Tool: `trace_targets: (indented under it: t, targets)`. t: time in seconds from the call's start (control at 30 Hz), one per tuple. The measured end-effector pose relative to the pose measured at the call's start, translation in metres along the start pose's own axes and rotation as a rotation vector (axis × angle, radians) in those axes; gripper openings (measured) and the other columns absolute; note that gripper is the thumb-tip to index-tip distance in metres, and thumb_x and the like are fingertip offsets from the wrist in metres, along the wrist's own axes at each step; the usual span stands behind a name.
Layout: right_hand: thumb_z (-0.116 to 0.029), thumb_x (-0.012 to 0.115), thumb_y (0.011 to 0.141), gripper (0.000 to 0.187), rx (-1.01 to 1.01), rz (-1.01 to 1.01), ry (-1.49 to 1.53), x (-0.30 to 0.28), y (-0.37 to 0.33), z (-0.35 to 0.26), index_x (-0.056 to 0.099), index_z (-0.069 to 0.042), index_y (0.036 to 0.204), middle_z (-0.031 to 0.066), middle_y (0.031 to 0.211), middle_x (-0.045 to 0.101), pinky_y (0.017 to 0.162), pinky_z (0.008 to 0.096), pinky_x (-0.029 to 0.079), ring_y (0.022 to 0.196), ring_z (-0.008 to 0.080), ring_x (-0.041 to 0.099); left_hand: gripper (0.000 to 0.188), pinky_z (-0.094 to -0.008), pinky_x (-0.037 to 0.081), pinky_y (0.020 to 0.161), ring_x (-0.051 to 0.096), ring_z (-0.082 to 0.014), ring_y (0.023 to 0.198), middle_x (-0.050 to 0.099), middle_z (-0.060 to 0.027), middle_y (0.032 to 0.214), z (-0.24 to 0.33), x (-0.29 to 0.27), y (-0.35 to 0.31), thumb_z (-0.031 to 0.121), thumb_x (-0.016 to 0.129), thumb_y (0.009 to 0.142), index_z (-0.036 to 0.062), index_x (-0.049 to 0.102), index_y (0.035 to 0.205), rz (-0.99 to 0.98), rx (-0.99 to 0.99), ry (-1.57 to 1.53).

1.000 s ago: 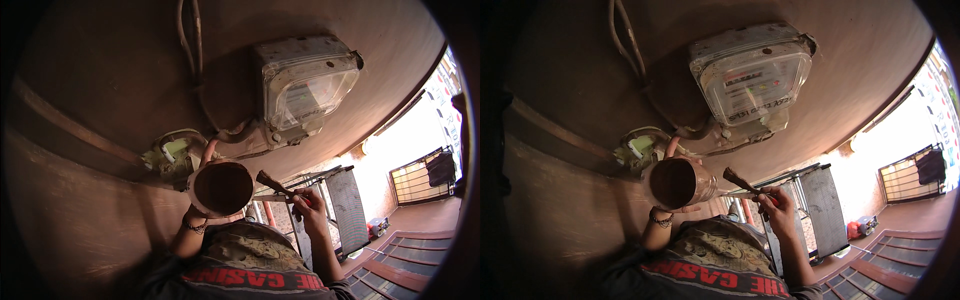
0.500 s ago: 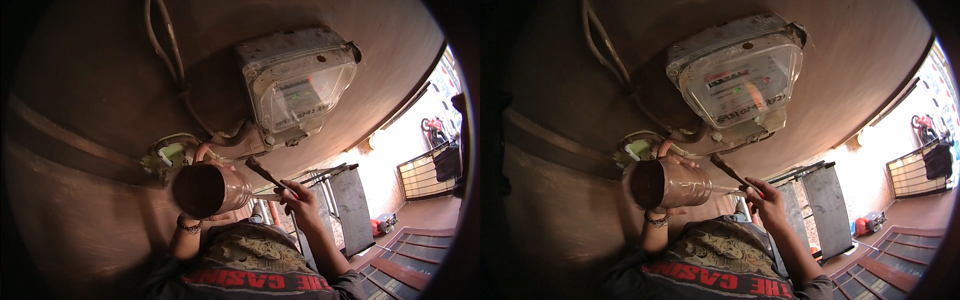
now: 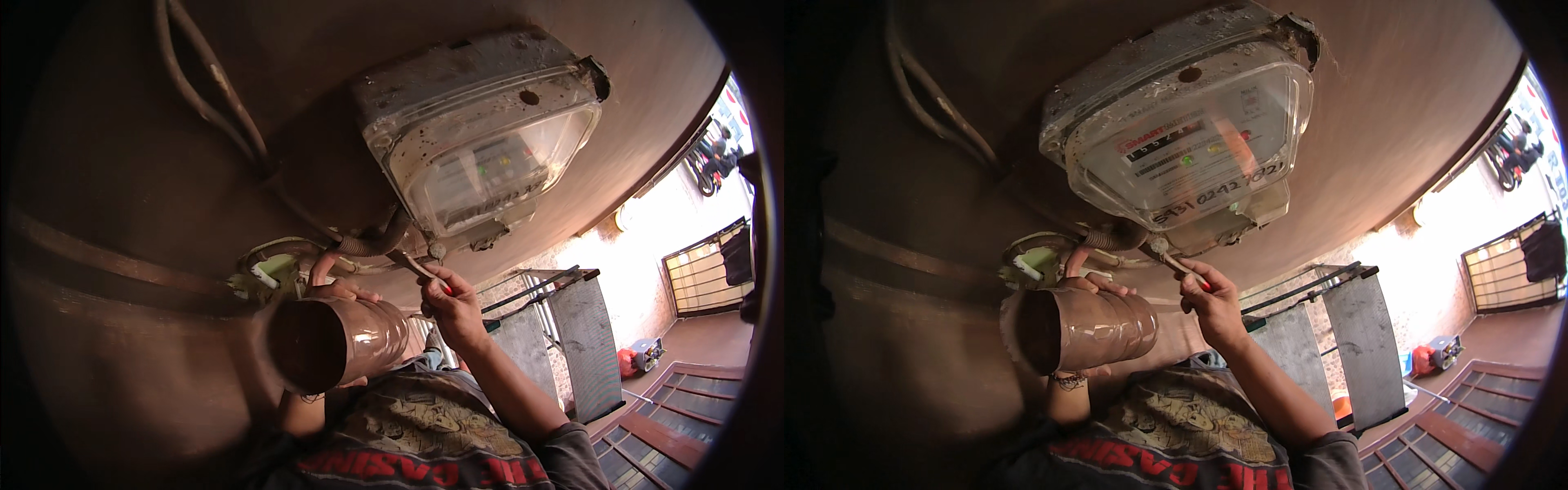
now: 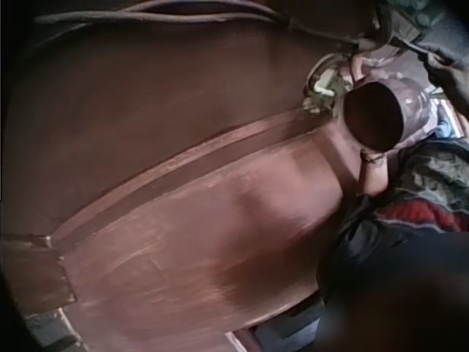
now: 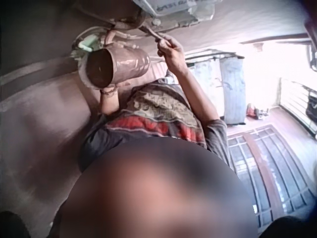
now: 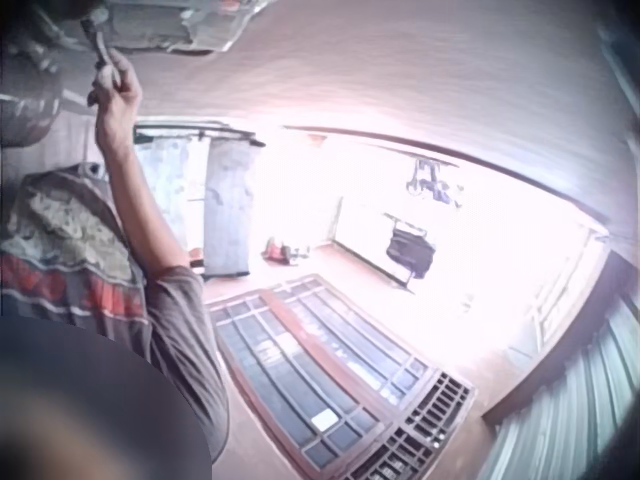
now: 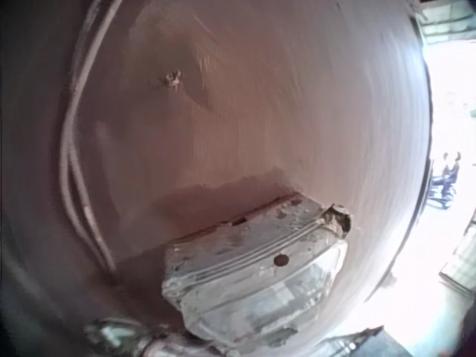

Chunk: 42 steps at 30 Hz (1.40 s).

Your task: The person applies a brown paste-like sealant from a small container onto the ceiling around an electrical meter and conduit using a small putty knife. They repeatedly dip the tool into the container and spread the material over the junctions and edges of the meter box.

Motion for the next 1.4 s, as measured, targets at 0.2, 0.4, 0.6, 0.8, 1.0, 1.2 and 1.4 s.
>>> trace_targets:
  t: [0.2,0.4,0.6,0.8,1.0,1.2,1.4]
  targets:
    - [-0.017,0.067,0.097,0.033,-0.005,-0.041,-0.219,0.009,0.010,0.004,0.063,-0.001,0.126,-0.0012,0.086,0.063,0.060,0.0200,0.042,0.070,0.0036,0.049,0.110,-0.0576,0.051,0.099,0.059,-0.0312,0.118,0.018,-0.0278,0.155,0.001,-0.017,0.002,0.038,0.101,0.044,0.0070,0.046,0.134,-0.152,0.019,0.026]
    - [-0.016,0.068,0.097,0.030,-0.053,-0.063,-0.154,0.014,0.013,0.006,0.066,0.001,0.122,-0.0062,0.078,0.055,0.056,0.0173,0.034,0.065,0.0012,0.042,0.109,-0.0593,0.051,0.100,0.060,-0.0331,0.118,0.010,-0.0320,0.156,0.003,-0.021,0.009,0.037,0.102,0.041,0.0079,0.047,0.130,-0.206,0.000,0.035]
    - [-0.018,0.069,0.096,0.028,-0.131,-0.035,-0.252,0.009,0.023,0.014,0.067,0.003,0.115,-0.0027,0.076,0.060,0.061,0.0205,0.040,0.070,0.0043,0.048,0.108,-0.0600,0.049,0.102,0.060,-0.0335,0.118,0.006,-0.0347,0.156,0.004,-0.025,0.014,0.035,0.103,0.040,0.0091,0.046,0.127,-0.275,-0.023,0.004]
    - [-0.023,0.069,0.097,0.026,-0.091,-0.054,-0.340,0.005,0.031,0.015,0.068,0.003,0.099,-0.0031,0.075,0.059,0.060,0.0218,0.039,0.068,0.0049,0.047,0.108,-0.0608,0.049,0.101,0.059,-0.0336,0.119,0.004,-0.0334,0.157,0.010,-0.020,0.010,0.036,0.103,0.040,0.0091,0.045,0.128,-0.230,-0.049,0.020]
    - [-0.019,0.068,0.097,0.024,-0.103,0.077,-0.339,-0.003,0.012,0.010,0.066,0.001,0.111,-0.0054,0.077,0.056,0.063,0.0208,0.039,0.071,0.0039,0.046,0.106,-0.0593,0.046,0.104,0.060,-0.0342,0.118,0.011,-0.0341,0.153,0.013,-0.023,0.013,0.037,0.102,0.041,0.0091,0.045,0.126,-0.263,-0.035,0.048]
    - [-0.017,0.068,0.097,0.028,-0.084,-0.044,-0.376,0.001,0.015,0.018,0.066,0.004,0.114,-0.0006,0.085,0.064,0.071,0.0219,0.046,0.079,0.0054,0.052,0.104,-0.0577,0.044,0.107,0.061,-0.0348,0.116,0.018,-0.0348,0.149,0.012,-0.024,0.012,0.039,0.101,0.042,0.0090,0.044,0.124,-0.283,-0.043,0.048]
    - [-0.020,0.068,0.097,0.033,-0.036,0.011,-0.314,0.004,0.021,0.022,0.064,0.006,0.117,-0.0001,0.086,0.064,0.069,0.0227,0.046,0.079,0.0054,0.052,0.102,-0.0561,0.041,0.109,0.063,-0.0354,0.115,0.025,-0.0355,0.145,0.013,-0.026,0.015,0.041,0.101,0.043,0.0090,0.044,0.121,-0.310,-0.016,0.092]
Point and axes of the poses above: each hand's wrist, its own y-axis towards the middle knuckle, its own x-axis out of the palm, z = x × y, the point moved 1 cm from there along y, towards the middle knuckle
